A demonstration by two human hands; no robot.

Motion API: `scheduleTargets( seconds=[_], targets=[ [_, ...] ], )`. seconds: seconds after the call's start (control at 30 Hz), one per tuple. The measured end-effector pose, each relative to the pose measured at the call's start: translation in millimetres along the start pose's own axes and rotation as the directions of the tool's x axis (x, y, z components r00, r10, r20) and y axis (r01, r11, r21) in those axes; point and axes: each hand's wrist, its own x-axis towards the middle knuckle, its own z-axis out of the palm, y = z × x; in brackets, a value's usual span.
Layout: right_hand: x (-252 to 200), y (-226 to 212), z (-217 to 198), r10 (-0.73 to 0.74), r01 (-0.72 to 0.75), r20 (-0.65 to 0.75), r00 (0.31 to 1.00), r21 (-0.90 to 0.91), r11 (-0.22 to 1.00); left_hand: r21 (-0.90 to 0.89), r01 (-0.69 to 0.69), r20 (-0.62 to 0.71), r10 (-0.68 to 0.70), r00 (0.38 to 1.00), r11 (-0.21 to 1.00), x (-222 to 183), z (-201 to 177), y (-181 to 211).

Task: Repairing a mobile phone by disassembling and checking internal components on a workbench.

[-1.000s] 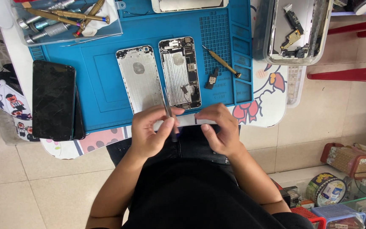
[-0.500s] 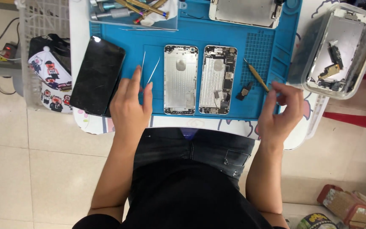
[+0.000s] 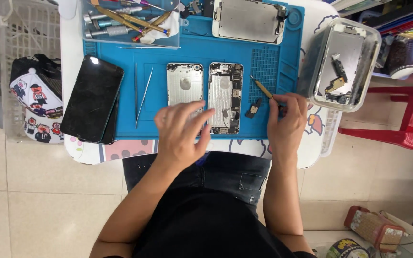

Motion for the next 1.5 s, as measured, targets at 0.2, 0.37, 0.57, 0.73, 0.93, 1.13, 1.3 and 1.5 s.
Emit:
scheduleTargets(
  seconds=[0.2, 0.37, 0.57, 0.73, 0.93, 1.13, 1.3, 1.5],
  targets=[
    [-14.3, 9.3, 4.3, 0.023, 0.002, -0.106, 0.994, 0.234, 0.972, -0.149, -0.043, 0.162, 0.067, 0.984, 0.988, 13.4, 37.5, 4.2],
    [-41.7, 32.4, 6.9, 0.264, -0.198, 0.059, 0.963, 0.818, 0.539, -0.085, -0.111, 0.316, 0.133, 0.939, 0.99, 3.2, 46.6, -8.5],
    [-72.2, 47.8, 19.6, 0.216, -0.299, 0.286, 0.933, 0.954, 0.027, -0.17, -0.104, 0.424, 0.168, 0.89, 0.98, 15.6, 27.0, -9.9],
    [-58.9, 31.2, 16.3, 0.175, -0.345, 0.304, 0.936, 0.887, 0.308, -0.155, -0.096, 0.457, 0.157, 0.876, 0.983, 16.7, 24.8, -14.0],
    [-27.1, -9.3, 4.6, -0.014, -0.246, 0.33, 0.944, 0.728, 0.64, -0.08, -0.027, 0.454, 0.061, 0.889, 0.996, 18.6, 28.2, -12.2],
    [-41.9, 4.7, 23.2, 0.009, -0.193, 0.313, 0.95, 0.564, 0.802, -0.079, -0.014, 0.446, 0.047, 0.894, 0.997, 19.2, 29.1, -12.8],
    [-40.2, -4.2, 27.4, -0.016, -0.111, 0.297, 0.955, 0.404, 0.908, -0.063, -0.044, 0.442, 0.067, 0.895, 0.997, 15.3, 32.9, -15.9],
    [-37.8, -8.6, 26.8, -0.094, 0.007, 0.242, 0.966, 0.337, 0.941, -0.075, -0.044, 0.428, 0.072, 0.901, 0.996, 18.6, 29.2, -13.8]
  ],
)
